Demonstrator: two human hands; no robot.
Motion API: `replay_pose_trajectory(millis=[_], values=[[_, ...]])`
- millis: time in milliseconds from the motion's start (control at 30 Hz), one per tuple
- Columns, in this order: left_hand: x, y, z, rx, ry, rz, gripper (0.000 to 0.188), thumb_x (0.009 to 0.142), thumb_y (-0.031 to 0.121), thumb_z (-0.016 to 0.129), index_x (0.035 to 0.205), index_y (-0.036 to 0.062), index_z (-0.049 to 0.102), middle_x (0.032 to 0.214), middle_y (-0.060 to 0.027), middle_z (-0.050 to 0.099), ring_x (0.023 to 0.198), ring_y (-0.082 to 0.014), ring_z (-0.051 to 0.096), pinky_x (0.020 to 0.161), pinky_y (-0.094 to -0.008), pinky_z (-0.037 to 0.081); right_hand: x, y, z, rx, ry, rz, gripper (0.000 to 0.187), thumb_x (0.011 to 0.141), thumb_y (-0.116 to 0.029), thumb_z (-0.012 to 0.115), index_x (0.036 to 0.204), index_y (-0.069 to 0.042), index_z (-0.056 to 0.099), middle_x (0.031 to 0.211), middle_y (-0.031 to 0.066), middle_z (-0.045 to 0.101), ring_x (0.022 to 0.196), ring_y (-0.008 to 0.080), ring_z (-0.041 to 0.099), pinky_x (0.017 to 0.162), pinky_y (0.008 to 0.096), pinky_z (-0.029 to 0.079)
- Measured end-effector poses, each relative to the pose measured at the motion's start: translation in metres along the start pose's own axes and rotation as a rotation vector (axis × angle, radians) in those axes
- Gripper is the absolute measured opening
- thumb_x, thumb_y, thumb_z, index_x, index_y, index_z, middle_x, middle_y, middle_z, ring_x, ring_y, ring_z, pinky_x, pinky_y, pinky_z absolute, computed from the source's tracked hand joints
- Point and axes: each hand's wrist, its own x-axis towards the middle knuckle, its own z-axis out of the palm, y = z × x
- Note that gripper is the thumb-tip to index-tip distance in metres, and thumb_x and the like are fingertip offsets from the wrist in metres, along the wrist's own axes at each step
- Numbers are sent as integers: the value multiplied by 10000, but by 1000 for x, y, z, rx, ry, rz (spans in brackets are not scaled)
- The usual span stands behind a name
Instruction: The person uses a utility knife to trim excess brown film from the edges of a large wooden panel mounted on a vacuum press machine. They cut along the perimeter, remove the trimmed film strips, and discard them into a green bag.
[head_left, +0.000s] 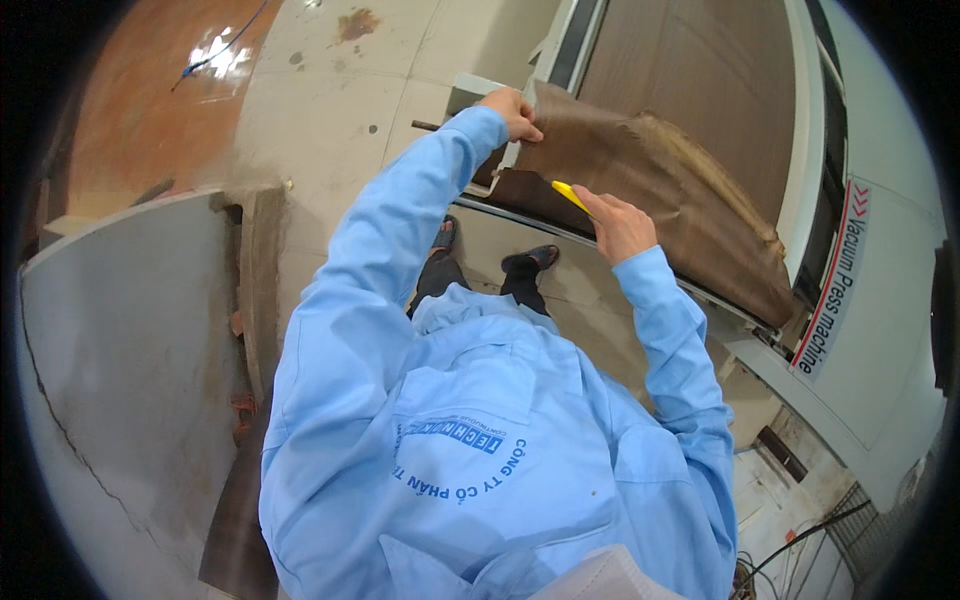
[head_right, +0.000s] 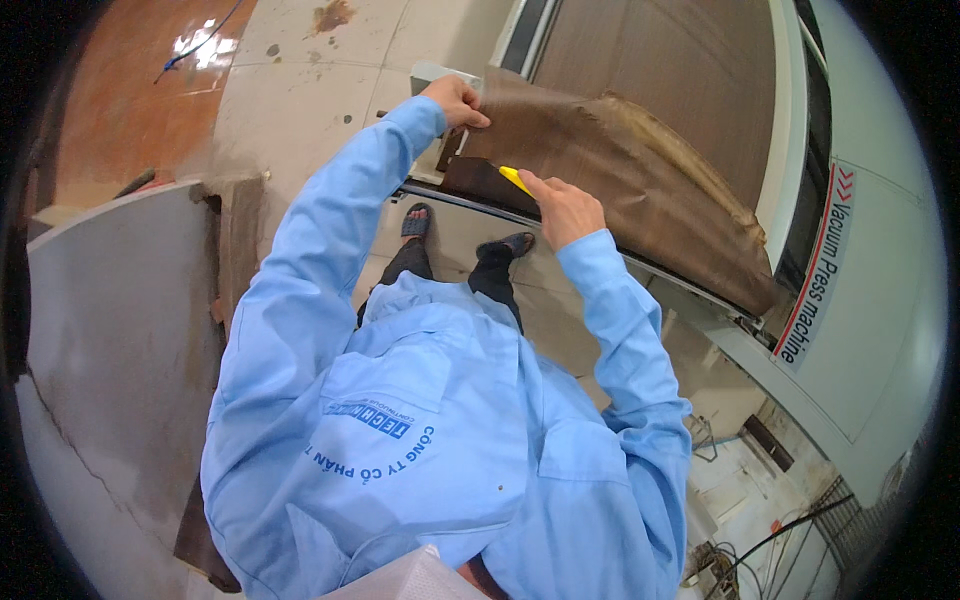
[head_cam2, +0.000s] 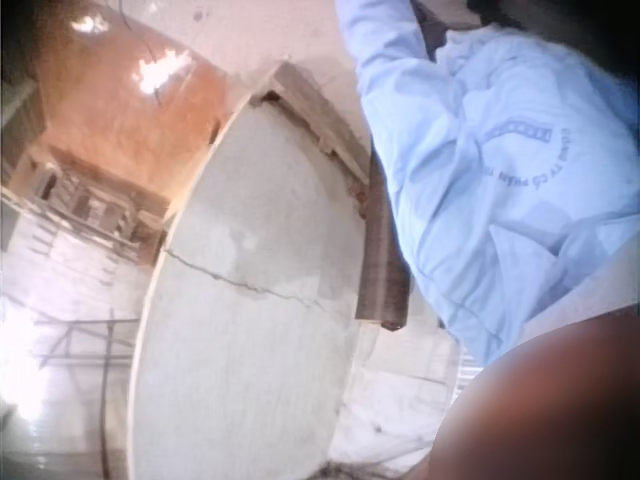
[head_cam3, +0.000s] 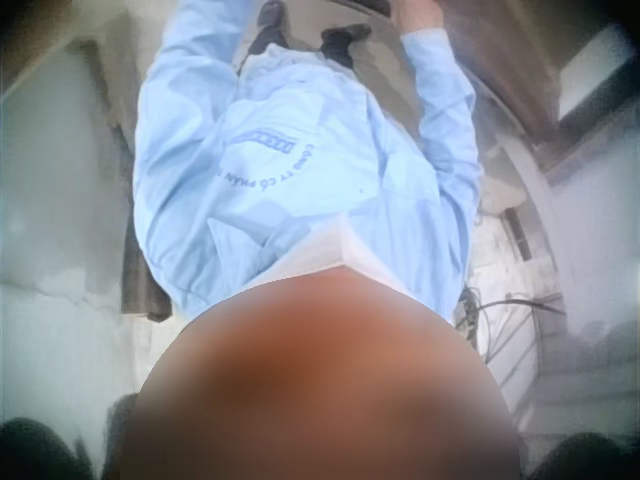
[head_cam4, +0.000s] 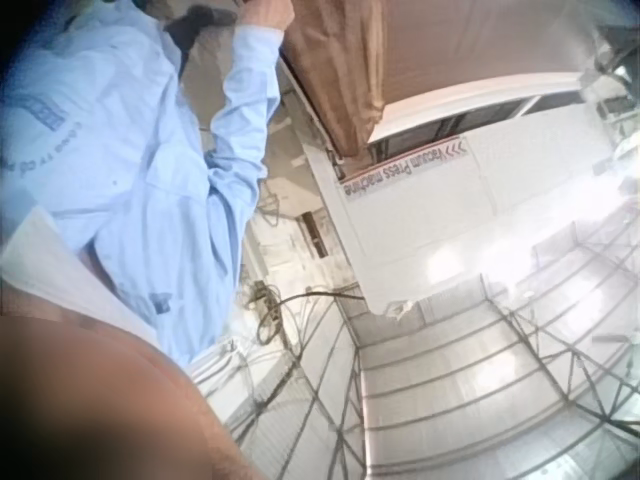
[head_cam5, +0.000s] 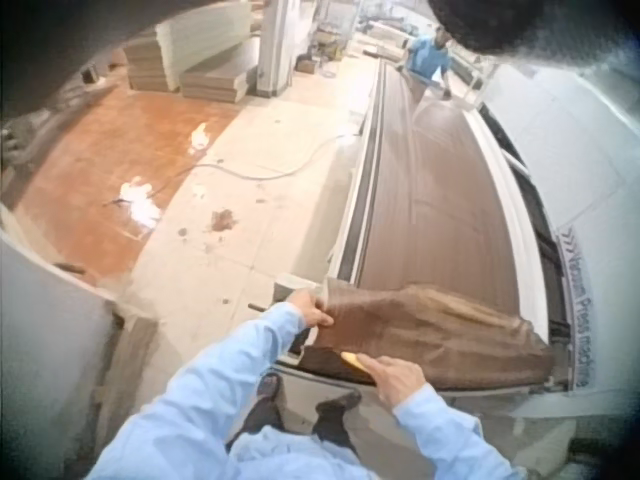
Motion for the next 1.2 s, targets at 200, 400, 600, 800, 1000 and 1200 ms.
replay_pose_trajectory(millis=[200, 400, 600, 800, 1000, 1200], values=[[10, -6, -2, 66, -27, 53, 292, 732, 245, 815, 646, 48, 618, 593, -46, 585, 556, -130, 542, 563, -322, 454, 1, 13, -3, -82, -82, 81, 464, 858, -49, 584, 1291, -213, 587, 993, 102, 677, 914, 334, 649, 767, 453, 532], [13, -9, -2, -102, -12, -3, 269, 771, 186, 813, 646, 50, 616, 585, 17, 545, 567, -76, 502, 512, -271, 399, -6, 38, -11, -86, -147, 149, 505, 828, -18, 584, 1292, -215, 590, 991, 109, 682, 930, 333, 648, 785, 453, 531], [19, -21, -1, -113, -38, -14, 240, 785, 168, 803, 662, 51, 634, 607, 23, 581, 528, -62, 485, 482, -254, 368, -16, 62, -7, -86, -164, 181, 513, 836, -29, 593, 1302, -246, 595, 970, 119, 692, 924, 335, 653, 805, 451, 534], [27, -34, -1, -101, -5, -51, 197, 800, 187, 783, 718, 47, 670, 652, 7, 619, 583, -88, 532, 537, -270, 413, -30, 104, -17, -88, -268, 236, 521, 823, -14, 613, 1277, -268, 622, 981, 124, 702, 934, 328, 669, 808, 443, 551], [27, -37, 2, 13, 66, -71, 189, 813, 209, 771, 752, 49, 691, 658, 16, 616, 595, -89, 540, 546, -270, 429, -64, 160, -16, -57, -245, 232, 525, 815, -6, 614, 1268, -272, 630, 990, 120, 704, 943, 324, 676, 817, 433, 553], [21, -49, 3, -105, 169, -176, 144, 830, 180, 768, 812, 59, 692, 686, 19, 620, 615, -80, 556, 550, -249, 441, -102, 218, -8, -12, -259, 232, 514, 834, -23, 606, 1274, -286, 629, 977, 124, 701, 907, 339, 663, 797, 454, 541]])
